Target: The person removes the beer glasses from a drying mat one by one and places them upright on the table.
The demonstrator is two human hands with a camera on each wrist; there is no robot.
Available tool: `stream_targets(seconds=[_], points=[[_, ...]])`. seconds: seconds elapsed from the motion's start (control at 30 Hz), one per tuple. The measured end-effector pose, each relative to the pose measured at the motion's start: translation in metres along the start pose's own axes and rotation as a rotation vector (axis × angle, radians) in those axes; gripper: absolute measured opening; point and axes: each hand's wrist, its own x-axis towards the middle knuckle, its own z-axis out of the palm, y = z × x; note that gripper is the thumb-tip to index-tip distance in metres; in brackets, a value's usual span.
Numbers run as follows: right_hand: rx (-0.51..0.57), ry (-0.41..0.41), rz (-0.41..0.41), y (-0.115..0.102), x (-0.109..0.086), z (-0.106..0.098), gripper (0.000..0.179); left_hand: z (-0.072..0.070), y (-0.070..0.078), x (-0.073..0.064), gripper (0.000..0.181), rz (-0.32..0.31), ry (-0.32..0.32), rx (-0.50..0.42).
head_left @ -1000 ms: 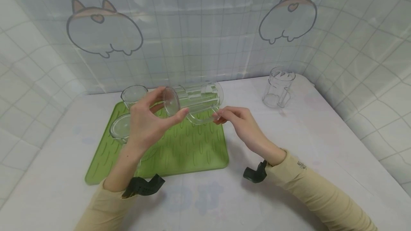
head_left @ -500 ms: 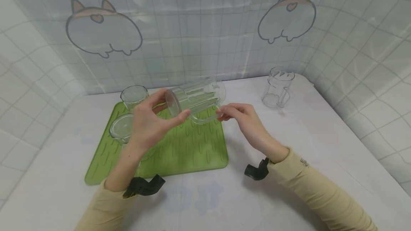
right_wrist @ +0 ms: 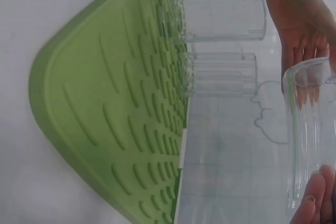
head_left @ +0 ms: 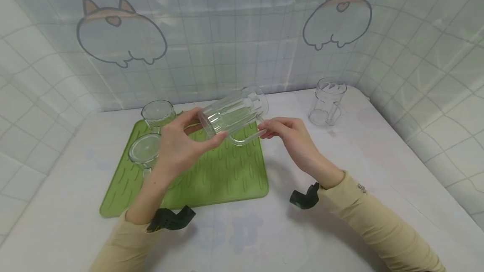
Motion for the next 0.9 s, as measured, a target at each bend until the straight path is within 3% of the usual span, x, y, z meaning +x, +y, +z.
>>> stream_targets(seconds=[0.37,0.9], points=[[0.078,0.018,0.016,-0.0026,0.0009,-0.0039,0.029,0.0028,-0.0017,-0.0002,0.061,-0.051,-0.059,0.013],[0.274,-0.038,0.019,-0.0082,0.0004,-0.0087,0.016,0.0071,-0.0009,-0.0001,0.070,-0.135,-0.149,0.089]])
